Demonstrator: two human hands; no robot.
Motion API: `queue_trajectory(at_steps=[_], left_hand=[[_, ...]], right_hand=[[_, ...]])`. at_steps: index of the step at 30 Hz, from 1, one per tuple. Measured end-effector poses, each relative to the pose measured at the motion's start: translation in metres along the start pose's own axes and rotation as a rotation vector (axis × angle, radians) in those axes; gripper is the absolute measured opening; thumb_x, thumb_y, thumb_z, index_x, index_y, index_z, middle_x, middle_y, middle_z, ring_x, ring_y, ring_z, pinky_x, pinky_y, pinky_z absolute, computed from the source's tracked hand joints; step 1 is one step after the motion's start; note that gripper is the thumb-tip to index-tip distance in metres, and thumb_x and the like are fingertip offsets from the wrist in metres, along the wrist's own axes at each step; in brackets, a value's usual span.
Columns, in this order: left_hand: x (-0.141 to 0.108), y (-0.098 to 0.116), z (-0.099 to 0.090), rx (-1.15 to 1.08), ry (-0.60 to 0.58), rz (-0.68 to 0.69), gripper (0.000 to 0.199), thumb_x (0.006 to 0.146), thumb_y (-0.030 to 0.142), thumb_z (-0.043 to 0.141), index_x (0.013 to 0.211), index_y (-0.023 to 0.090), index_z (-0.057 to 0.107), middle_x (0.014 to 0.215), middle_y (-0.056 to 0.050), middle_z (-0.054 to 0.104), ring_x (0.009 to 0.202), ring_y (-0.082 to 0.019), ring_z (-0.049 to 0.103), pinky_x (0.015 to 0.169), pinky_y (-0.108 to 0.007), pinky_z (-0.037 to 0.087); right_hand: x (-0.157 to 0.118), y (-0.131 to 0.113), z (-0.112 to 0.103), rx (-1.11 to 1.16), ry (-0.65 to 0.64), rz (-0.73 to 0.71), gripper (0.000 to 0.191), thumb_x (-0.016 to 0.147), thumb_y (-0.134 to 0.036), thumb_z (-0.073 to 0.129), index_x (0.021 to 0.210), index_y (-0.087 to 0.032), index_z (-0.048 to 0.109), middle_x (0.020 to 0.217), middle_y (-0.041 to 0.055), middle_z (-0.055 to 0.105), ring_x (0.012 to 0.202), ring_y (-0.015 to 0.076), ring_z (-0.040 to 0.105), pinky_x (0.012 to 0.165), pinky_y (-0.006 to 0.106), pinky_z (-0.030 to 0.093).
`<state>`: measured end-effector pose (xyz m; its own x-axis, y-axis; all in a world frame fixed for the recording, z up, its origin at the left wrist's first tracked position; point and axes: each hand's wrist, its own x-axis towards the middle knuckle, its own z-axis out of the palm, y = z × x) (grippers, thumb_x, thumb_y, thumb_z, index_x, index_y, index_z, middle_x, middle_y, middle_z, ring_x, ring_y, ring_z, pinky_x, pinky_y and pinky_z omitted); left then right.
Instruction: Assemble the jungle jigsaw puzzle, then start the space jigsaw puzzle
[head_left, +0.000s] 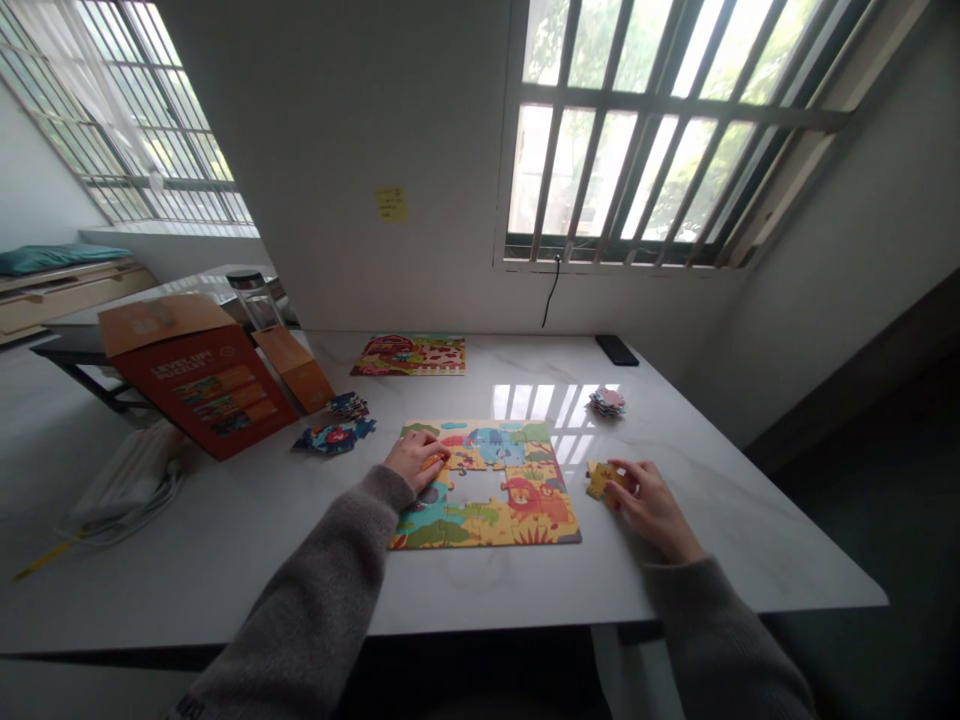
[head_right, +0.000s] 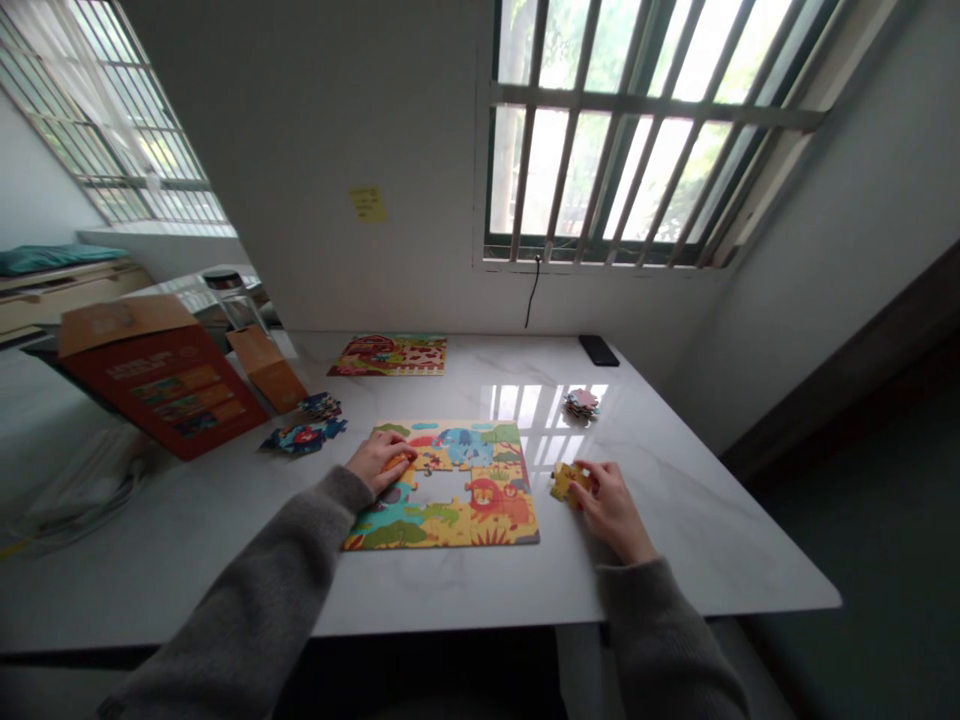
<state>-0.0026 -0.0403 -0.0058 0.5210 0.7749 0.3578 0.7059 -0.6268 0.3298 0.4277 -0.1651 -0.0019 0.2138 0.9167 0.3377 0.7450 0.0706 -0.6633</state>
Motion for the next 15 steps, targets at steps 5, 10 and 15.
queue_trajectory(at_steps=[5,10,15], left_hand=[[0.001,0.002,-0.002,0.024,-0.028,-0.014,0.021,0.088,0.027,0.059,0.101,0.024,0.074,0.106,-0.007,0.062,0.102,-0.026,0.051,0.092,-0.043,0.042],[0.002,0.009,-0.003,0.051,-0.036,-0.042,0.021,0.086,0.026,0.060,0.101,0.024,0.074,0.105,-0.008,0.063,0.102,-0.027,0.052,0.090,-0.042,0.043],[0.005,0.026,-0.012,-0.101,0.073,-0.053,0.018,0.088,0.026,0.057,0.092,0.021,0.074,0.101,-0.008,0.066,0.103,-0.026,0.055,0.094,-0.042,0.042]], right_hand=[[0.000,-0.028,-0.011,0.371,-0.144,0.137,0.045,0.082,-0.061,0.065,0.093,-0.017,0.065,0.088,0.0096,0.069,0.079,0.0229,0.065,0.070,0.035,0.055],[0.002,-0.070,-0.005,0.602,-0.268,0.144,0.044,0.081,-0.059,0.071,0.089,-0.018,0.061,0.087,0.0076,0.070,0.075,0.0188,0.064,0.063,0.030,0.052],[0.013,-0.119,0.032,0.731,-0.377,0.069,0.040,0.079,-0.054,0.075,0.085,-0.019,0.058,0.080,0.0017,0.064,0.071,0.0149,0.062,0.061,0.027,0.051]])
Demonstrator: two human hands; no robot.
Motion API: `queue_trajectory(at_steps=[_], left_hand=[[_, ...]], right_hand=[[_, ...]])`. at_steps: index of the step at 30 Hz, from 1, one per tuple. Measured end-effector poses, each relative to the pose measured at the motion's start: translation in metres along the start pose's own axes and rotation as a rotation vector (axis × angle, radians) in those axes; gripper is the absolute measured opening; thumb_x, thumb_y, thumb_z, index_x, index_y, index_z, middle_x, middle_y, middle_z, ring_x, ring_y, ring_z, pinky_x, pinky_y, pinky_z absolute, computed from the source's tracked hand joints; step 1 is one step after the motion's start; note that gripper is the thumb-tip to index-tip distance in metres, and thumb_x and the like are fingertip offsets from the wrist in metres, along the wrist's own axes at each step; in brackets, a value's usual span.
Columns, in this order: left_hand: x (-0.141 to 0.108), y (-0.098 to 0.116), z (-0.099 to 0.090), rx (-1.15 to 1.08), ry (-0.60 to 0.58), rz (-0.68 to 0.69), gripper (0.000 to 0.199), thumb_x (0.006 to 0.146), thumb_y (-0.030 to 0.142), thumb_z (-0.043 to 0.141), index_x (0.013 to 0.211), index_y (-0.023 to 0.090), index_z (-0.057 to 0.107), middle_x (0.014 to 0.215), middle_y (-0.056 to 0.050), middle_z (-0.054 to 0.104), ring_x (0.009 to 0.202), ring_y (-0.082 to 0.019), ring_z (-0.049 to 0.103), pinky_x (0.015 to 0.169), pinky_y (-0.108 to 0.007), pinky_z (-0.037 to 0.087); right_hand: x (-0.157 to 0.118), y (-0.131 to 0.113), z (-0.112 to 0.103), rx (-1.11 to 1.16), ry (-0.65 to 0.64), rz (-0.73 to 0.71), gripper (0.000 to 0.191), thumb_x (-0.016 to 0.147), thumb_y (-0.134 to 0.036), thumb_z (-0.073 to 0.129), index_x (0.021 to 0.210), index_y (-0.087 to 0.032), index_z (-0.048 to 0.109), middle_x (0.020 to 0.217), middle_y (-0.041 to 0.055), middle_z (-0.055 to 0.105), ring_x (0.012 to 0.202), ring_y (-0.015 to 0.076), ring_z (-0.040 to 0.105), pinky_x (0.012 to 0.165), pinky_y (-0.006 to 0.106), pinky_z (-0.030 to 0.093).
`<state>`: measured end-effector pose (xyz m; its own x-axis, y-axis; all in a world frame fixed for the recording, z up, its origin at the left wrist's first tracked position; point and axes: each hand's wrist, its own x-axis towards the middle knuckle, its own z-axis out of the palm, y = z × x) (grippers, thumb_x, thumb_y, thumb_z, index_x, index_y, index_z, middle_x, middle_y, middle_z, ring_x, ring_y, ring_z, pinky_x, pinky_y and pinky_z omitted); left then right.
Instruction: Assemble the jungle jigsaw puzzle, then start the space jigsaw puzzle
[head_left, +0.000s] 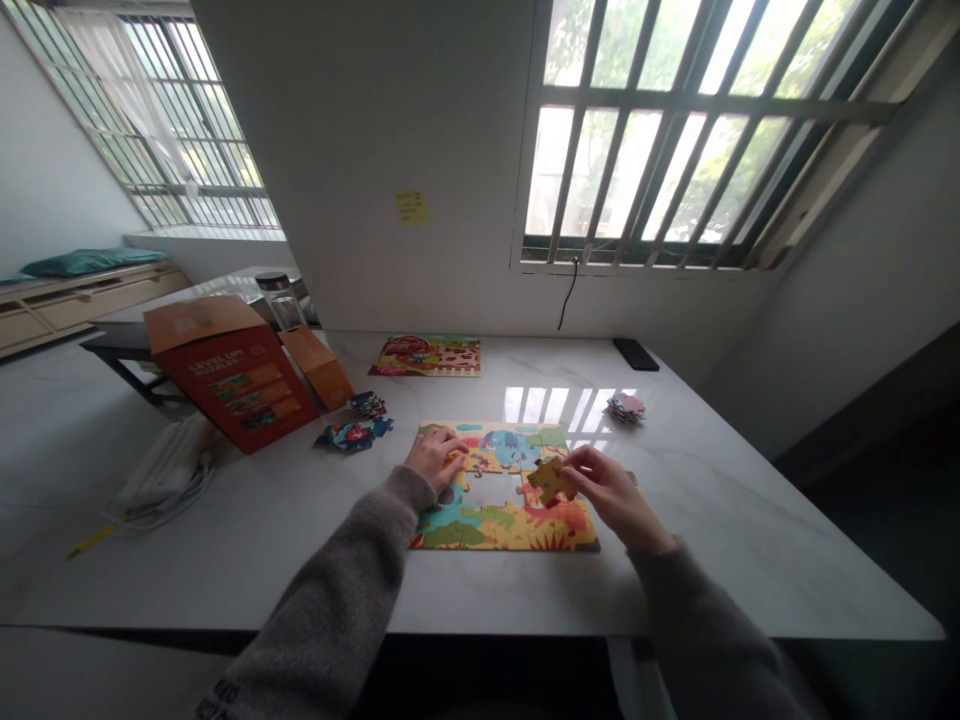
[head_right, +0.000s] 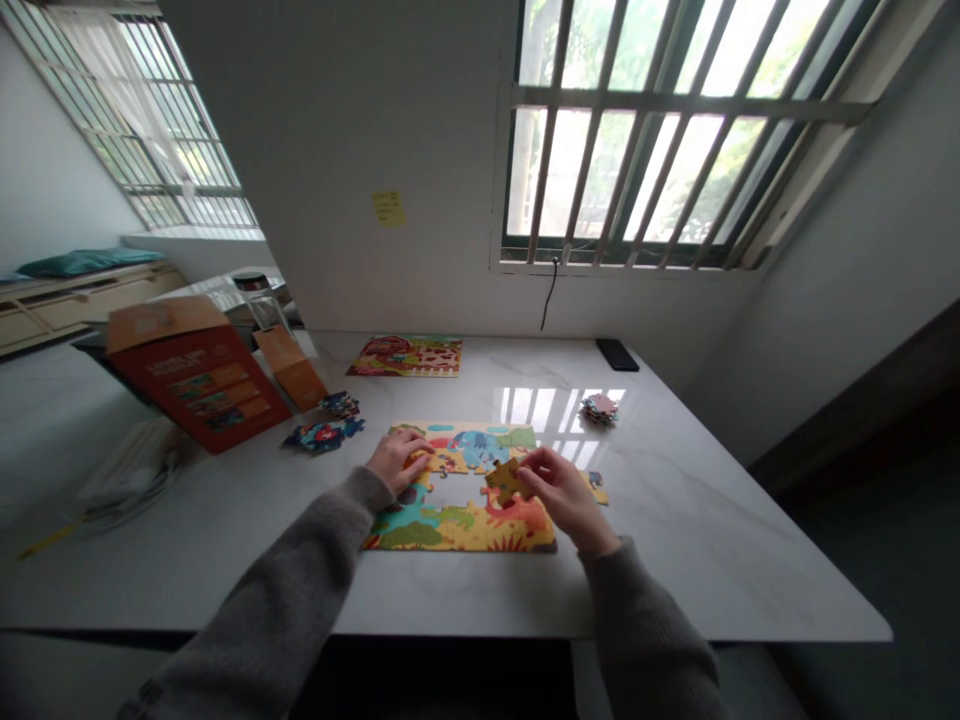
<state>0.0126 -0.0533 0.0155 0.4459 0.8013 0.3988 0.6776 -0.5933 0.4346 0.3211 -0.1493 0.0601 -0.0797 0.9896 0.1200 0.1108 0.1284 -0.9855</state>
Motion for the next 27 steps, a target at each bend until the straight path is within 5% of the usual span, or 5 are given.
queue_trajectory(at_steps=[6,12,17,23,27], left_hand=[[0.002,0.021,-0.009,-0.601,-0.044,-0.129,0.040,0.095,0.050,0.049,0.088,0.016,0.070,0.084,-0.005,0.071,0.081,-0.020,0.065,0.077,-0.031,0.049],[0.001,0.026,-0.006,-0.724,-0.122,-0.185,0.037,0.083,0.053,0.068,0.080,0.016,0.066,0.077,-0.004,0.070,0.071,-0.017,0.063,0.067,-0.027,0.049],[0.003,0.025,-0.002,-0.954,0.004,-0.227,0.045,0.079,0.060,0.069,0.082,0.016,0.060,0.065,0.001,0.063,0.058,-0.014,0.059,0.059,-0.026,0.049],[0.003,0.028,0.004,-0.993,-0.078,-0.233,0.049,0.078,0.062,0.070,0.085,0.014,0.063,0.063,0.002,0.059,0.051,-0.011,0.054,0.050,-0.023,0.045],[0.004,0.028,0.001,-0.998,-0.002,-0.244,0.051,0.085,0.061,0.062,0.103,0.013,0.064,0.061,0.002,0.060,0.051,-0.011,0.055,0.050,-0.023,0.044]], right_hand=[[0.043,-0.010,0.052,0.050,-0.149,-0.041,0.041,0.078,-0.054,0.075,0.081,-0.019,0.054,0.074,-0.0014,0.061,0.067,0.0142,0.064,0.061,0.029,0.052],[0.062,0.001,0.073,0.024,-0.056,-0.092,0.042,0.078,-0.055,0.074,0.077,-0.019,0.054,0.072,-0.0010,0.061,0.067,0.0147,0.062,0.062,0.029,0.051],[0.052,0.013,0.080,-0.056,-0.247,-0.079,0.041,0.081,-0.054,0.073,0.073,-0.020,0.052,0.070,0.0005,0.063,0.064,0.0139,0.058,0.061,0.028,0.047],[0.047,0.019,0.083,0.149,-0.322,-0.149,0.044,0.088,-0.045,0.068,0.122,-0.023,0.050,0.081,-0.0010,0.061,0.071,0.0146,0.060,0.064,0.029,0.049],[0.048,0.022,0.084,0.151,-0.315,-0.168,0.046,0.091,-0.042,0.064,0.129,-0.022,0.048,0.077,-0.0025,0.057,0.066,0.0132,0.058,0.062,0.030,0.048]])
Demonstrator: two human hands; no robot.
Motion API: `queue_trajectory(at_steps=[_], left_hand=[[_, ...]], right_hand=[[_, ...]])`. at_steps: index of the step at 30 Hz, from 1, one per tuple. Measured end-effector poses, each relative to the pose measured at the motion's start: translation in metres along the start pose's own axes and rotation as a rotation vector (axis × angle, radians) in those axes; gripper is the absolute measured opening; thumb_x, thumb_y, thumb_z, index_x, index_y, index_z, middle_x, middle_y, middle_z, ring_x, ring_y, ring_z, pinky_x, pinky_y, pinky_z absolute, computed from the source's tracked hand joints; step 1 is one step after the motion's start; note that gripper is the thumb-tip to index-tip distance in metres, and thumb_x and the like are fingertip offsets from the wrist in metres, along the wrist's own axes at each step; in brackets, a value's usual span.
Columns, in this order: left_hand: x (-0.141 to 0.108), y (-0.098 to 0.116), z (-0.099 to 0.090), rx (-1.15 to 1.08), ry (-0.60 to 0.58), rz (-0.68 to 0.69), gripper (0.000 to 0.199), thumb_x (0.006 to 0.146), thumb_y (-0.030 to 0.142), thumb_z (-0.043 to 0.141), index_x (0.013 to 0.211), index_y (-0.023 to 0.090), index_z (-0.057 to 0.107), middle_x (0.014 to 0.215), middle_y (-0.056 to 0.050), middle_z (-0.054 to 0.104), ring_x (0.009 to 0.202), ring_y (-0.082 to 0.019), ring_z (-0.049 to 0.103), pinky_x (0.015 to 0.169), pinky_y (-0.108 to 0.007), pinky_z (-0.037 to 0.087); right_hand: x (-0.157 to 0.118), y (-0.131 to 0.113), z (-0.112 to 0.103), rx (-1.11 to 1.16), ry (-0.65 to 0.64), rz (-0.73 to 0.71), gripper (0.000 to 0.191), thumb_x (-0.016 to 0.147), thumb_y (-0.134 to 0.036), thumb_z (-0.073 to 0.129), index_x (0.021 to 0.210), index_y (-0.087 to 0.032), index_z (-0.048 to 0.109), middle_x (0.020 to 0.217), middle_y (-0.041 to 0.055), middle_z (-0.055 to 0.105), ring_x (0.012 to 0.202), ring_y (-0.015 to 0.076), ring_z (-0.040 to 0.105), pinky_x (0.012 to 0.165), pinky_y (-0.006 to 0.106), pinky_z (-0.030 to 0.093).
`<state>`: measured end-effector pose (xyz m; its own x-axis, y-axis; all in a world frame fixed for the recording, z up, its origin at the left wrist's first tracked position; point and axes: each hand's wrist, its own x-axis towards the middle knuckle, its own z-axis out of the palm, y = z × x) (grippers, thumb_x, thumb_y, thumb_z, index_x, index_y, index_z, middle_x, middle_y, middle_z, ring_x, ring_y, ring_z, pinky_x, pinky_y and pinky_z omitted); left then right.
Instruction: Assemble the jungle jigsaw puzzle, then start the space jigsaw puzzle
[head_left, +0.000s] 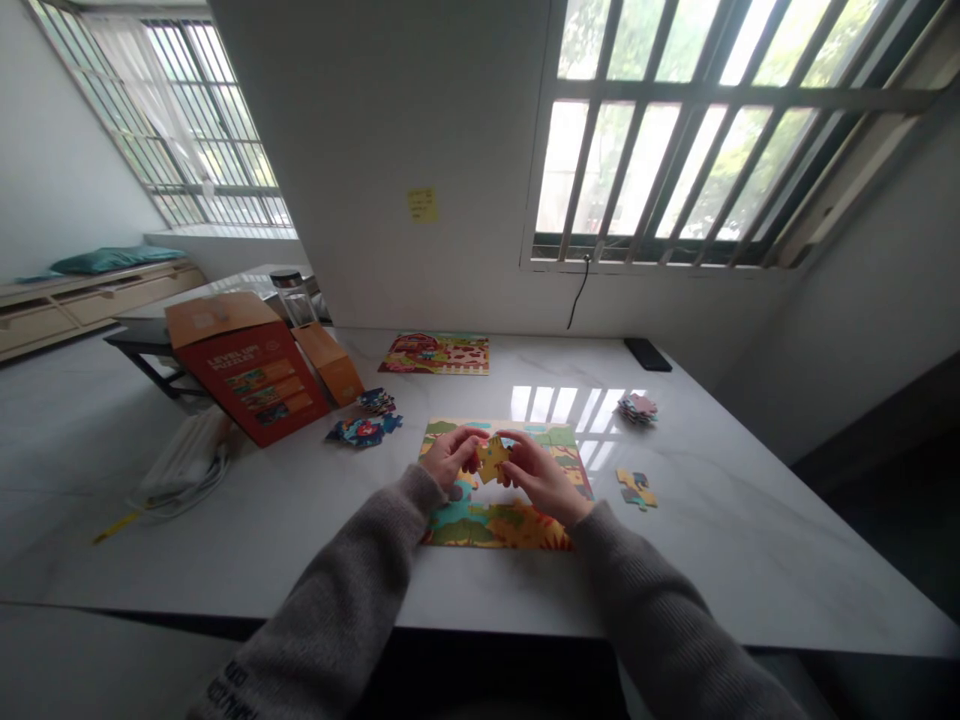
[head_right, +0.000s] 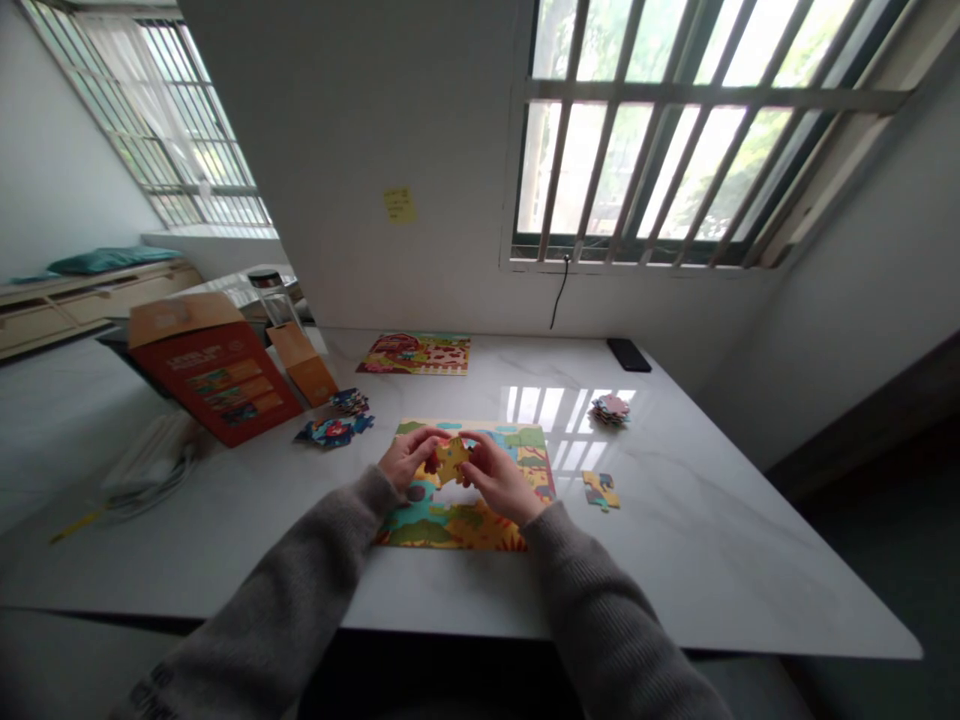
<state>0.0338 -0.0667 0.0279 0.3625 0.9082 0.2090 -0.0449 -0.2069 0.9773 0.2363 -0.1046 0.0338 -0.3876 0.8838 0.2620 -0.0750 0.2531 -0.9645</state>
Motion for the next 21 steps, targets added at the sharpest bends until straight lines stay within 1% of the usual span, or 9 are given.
queue_trajectory(at_steps=[2,4,7,11,12,14,17,19,21], left_hand=[[0.0005,0.0018,-0.0018,-0.010,0.048,0.011,0.051,0.086,0.059,0.062,0.107,0.013,0.061,0.061,0.002,0.060,0.053,-0.011,0.057,0.052,-0.023,0.045],[0.0003,0.0026,-0.0029,-0.013,0.056,0.017,0.049,0.084,0.056,0.067,0.108,0.013,0.060,0.063,0.002,0.060,0.055,-0.011,0.058,0.055,-0.024,0.047],[-0.0016,0.0007,-0.0018,-0.027,-0.017,0.016,0.044,0.081,0.050,0.072,0.104,0.014,0.059,0.066,0.003,0.060,0.059,-0.012,0.061,0.060,-0.026,0.050],[-0.0055,-0.0035,0.0026,-0.033,-0.164,-0.028,0.055,0.080,0.042,0.076,0.121,0.017,0.049,0.068,0.004,0.062,0.065,-0.014,0.066,0.067,-0.029,0.053],[-0.0060,-0.0039,0.0036,-0.017,-0.199,-0.044,0.055,0.080,0.042,0.076,0.121,0.017,0.049,0.070,0.003,0.063,0.066,-0.015,0.067,0.067,-0.029,0.053],[-0.0061,-0.0037,0.0047,0.018,-0.222,-0.059,0.043,0.081,0.047,0.073,0.107,0.016,0.056,0.076,-0.001,0.066,0.070,-0.016,0.067,0.066,-0.029,0.053],[-0.0040,-0.0019,0.0032,0.064,-0.131,-0.035,0.040,0.082,0.054,0.069,0.087,0.015,0.060,0.073,-0.001,0.063,0.065,-0.014,0.063,0.060,-0.026,0.051],[-0.0024,-0.0012,0.0010,0.059,-0.063,-0.026,0.043,0.081,0.056,0.069,0.085,0.015,0.061,0.066,0.001,0.061,0.058,-0.012,0.059,0.057,-0.026,0.049],[-0.0014,-0.0013,-0.0004,0.013,-0.043,-0.040,0.045,0.079,0.057,0.071,0.085,0.014,0.060,0.064,0.000,0.064,0.057,-0.013,0.058,0.058,-0.026,0.049]], right_hand=[[-0.0005,0.0002,-0.0004,-0.023,0.024,0.007,0.044,0.091,-0.043,0.062,0.127,-0.021,0.050,0.075,-0.0027,0.057,0.064,0.0134,0.058,0.060,0.029,0.048],[-0.0011,-0.0008,-0.0009,-0.045,0.037,0.022,0.041,0.091,-0.044,0.062,0.123,-0.020,0.052,0.075,-0.0022,0.059,0.064,0.0140,0.060,0.060,0.030,0.048],[-0.0017,-0.0028,-0.0019,-0.071,0.066,0.046,0.039,0.091,-0.045,0.062,0.120,-0.020,0.054,0.075,-0.0023,0.059,0.062,0.0138,0.060,0.058,0.029,0.049],[-0.0012,-0.0027,-0.0041,-0.150,0.166,0.016,0.039,0.091,-0.045,0.061,0.122,-0.021,0.057,0.071,-0.0037,0.055,0.061,0.0126,0.053,0.055,0.026,0.046],[-0.0009,-0.0026,-0.0045,-0.168,0.186,-0.001,0.039,0.091,-0.044,0.061,0.122,-0.021,0.058,0.071,-0.0037,0.054,0.062,0.0126,0.052,0.056,0.026,0.045],[-0.0005,-0.0029,-0.0045,-0.185,0.207,-0.026,0.038,0.091,-0.043,0.061,0.122,-0.021,0.058,0.072,-0.0032,0.054,0.064,0.0129,0.051,0.058,0.027,0.044],[-0.0005,-0.0052,-0.0028,-0.162,0.214,-0.040,0.040,0.092,-0.044,0.060,0.125,-0.022,0.055,0.077,-0.0022,0.056,0.067,0.0137,0.052,0.062,0.028,0.045],[-0.0009,-0.0068,-0.0012,-0.139,0.186,-0.038,0.044,0.091,-0.044,0.061,0.128,-0.023,0.052,0.079,-0.0017,0.057,0.068,0.0141,0.053,0.062,0.028,0.046],[-0.0013,-0.0075,0.0000,-0.128,0.151,-0.026,0.045,0.090,-0.043,0.062,0.129,-0.023,0.051,0.079,-0.0017,0.057,0.069,0.0144,0.054,0.061,0.028,0.047]])
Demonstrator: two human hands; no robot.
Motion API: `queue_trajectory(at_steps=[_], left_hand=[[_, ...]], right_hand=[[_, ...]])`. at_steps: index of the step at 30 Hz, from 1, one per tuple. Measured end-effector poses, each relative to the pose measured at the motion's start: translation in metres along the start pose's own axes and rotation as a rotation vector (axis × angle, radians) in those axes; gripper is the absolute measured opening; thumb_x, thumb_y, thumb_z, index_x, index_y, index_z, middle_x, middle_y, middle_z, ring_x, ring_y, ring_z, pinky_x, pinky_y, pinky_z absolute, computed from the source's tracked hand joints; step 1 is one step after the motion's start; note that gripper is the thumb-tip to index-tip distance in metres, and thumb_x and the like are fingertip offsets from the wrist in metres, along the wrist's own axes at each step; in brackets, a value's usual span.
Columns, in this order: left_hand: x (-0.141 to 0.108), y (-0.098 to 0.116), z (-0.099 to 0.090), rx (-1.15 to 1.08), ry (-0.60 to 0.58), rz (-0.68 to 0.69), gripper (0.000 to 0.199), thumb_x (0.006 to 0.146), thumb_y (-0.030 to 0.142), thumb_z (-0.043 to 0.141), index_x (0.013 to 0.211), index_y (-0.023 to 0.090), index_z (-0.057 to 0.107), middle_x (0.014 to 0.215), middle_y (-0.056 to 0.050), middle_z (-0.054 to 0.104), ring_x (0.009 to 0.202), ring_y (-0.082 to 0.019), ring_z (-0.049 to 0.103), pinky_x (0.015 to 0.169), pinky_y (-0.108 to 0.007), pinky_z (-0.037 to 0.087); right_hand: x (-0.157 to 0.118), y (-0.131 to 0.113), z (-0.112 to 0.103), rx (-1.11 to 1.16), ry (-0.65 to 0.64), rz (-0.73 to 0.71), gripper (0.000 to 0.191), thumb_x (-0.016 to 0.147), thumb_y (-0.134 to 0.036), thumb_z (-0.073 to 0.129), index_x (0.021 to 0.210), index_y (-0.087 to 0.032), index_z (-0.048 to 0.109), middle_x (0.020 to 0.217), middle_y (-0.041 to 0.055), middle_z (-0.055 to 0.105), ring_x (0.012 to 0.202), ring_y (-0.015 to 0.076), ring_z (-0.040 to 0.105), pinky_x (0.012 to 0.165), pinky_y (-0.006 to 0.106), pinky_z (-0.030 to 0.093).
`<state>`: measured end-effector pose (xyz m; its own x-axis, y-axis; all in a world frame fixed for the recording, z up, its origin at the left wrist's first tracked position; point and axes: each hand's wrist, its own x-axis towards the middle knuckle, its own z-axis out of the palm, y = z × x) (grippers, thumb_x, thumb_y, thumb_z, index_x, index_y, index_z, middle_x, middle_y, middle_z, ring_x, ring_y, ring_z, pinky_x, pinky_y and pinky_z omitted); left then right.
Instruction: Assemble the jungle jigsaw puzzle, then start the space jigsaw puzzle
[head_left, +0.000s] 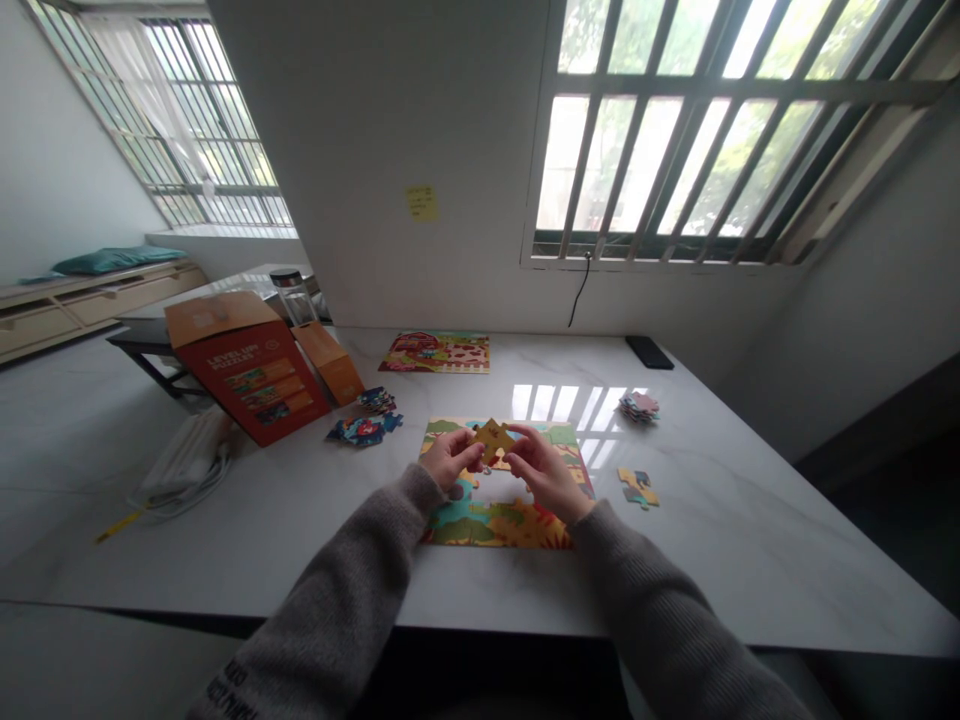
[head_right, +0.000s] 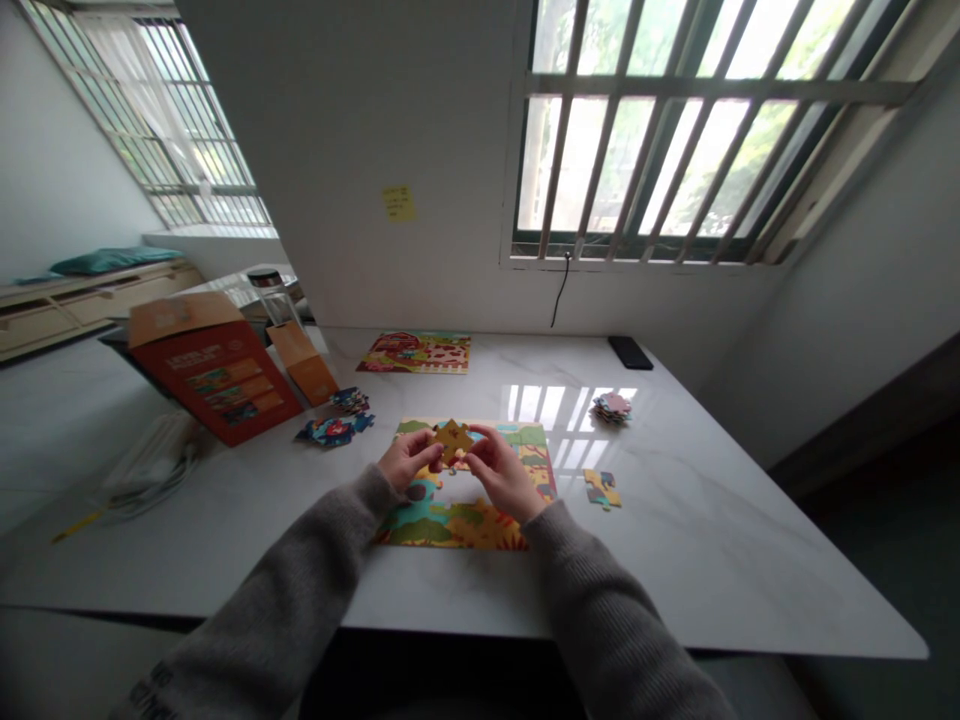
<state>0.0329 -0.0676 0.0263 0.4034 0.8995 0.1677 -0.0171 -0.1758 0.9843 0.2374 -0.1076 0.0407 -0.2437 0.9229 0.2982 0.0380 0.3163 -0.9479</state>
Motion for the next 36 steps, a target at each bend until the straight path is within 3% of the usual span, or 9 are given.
queue_trajectory(at_steps=[6,10,18,22,26,29,36], left_hand=[[-0.001,0.001,0.003,-0.012,-0.139,-0.035,0.045,0.081,0.054,0.072,0.097,0.012,0.064,0.071,-0.005,0.070,0.062,-0.015,0.063,0.063,-0.027,0.049],[-0.002,0.003,0.003,0.089,-0.230,-0.005,0.043,0.087,0.055,0.063,0.086,0.012,0.067,0.072,-0.007,0.071,0.064,-0.015,0.062,0.063,-0.027,0.048],[0.000,0.000,0.000,0.036,-0.013,0.005,0.042,0.080,0.056,0.068,0.075,0.017,0.052,0.059,0.003,0.056,0.054,-0.011,0.053,0.056,-0.024,0.044],[0.001,0.001,0.000,0.086,0.018,-0.003,0.040,0.081,0.054,0.066,0.072,0.018,0.052,0.057,0.004,0.054,0.053,-0.010,0.050,0.056,-0.024,0.042],[0.002,0.004,-0.003,0.123,0.052,-0.007,0.039,0.081,0.053,0.065,0.071,0.018,0.053,0.056,0.003,0.055,0.052,-0.011,0.050,0.057,-0.025,0.043],[0.003,0.004,-0.003,0.134,0.051,-0.010,0.037,0.080,0.051,0.065,0.070,0.018,0.054,0.054,0.004,0.055,0.052,-0.011,0.051,0.058,-0.025,0.044],[0.002,0.002,-0.002,0.148,0.043,-0.011,0.036,0.081,0.051,0.064,0.070,0.017,0.056,0.055,0.003,0.056,0.053,-0.012,0.052,0.059,-0.026,0.044]], right_hand=[[0.001,0.001,0.001,0.027,0.028,-0.009,0.037,0.091,-0.042,0.062,0.121,-0.021,0.057,0.074,-0.0022,0.058,0.068,0.0145,0.058,0.065,0.030,0.050],[0.001,0.000,0.000,0.041,0.050,-0.022,0.036,0.091,-0.041,0.062,0.121,-0.021,0.058,0.074,-0.0022,0.058,0.068,0.0145,0.058,0.067,0.031,0.051],[0.001,0.004,-0.003,-0.010,0.067,-0.003,0.031,0.091,-0.041,0.060,0.114,-0.021,0.064,0.074,-0.0015,0.057,0.067,0.0143,0.055,0.064,0.030,0.049],[0.000,0.004,-0.005,-0.160,0.077,-0.074,0.029,0.095,-0.035,0.054,0.119,-0.022,0.063,0.091,0.0040,0.063,0.074,0.0158,0.060,0.068,0.033,0.054],[-0.002,0.002,-0.010,-0.473,0.025,-0.308,0.037,0.091,-0.023,0.059,0.128,-0.026,0.059,0.129,0.0116,0.056,0.106,0.0235,0.060,0.087,0.041,0.055],[-0.003,0.002,-0.012,-0.563,-0.041,-0.413,0.043,0.090,-0.020,0.063,0.132,-0.028,0.057,0.132,0.0114,0.056,0.122,0.0269,0.054,0.100,0.047,0.051],[-0.002,0.003,-0.016,-0.641,-0.086,-0.421,0.052,0.087,-0.024,0.069,0.137,-0.028,0.054,0.132,0.0118,0.059,0.123,0.0289,0.055,0.105,0.050,0.048]])
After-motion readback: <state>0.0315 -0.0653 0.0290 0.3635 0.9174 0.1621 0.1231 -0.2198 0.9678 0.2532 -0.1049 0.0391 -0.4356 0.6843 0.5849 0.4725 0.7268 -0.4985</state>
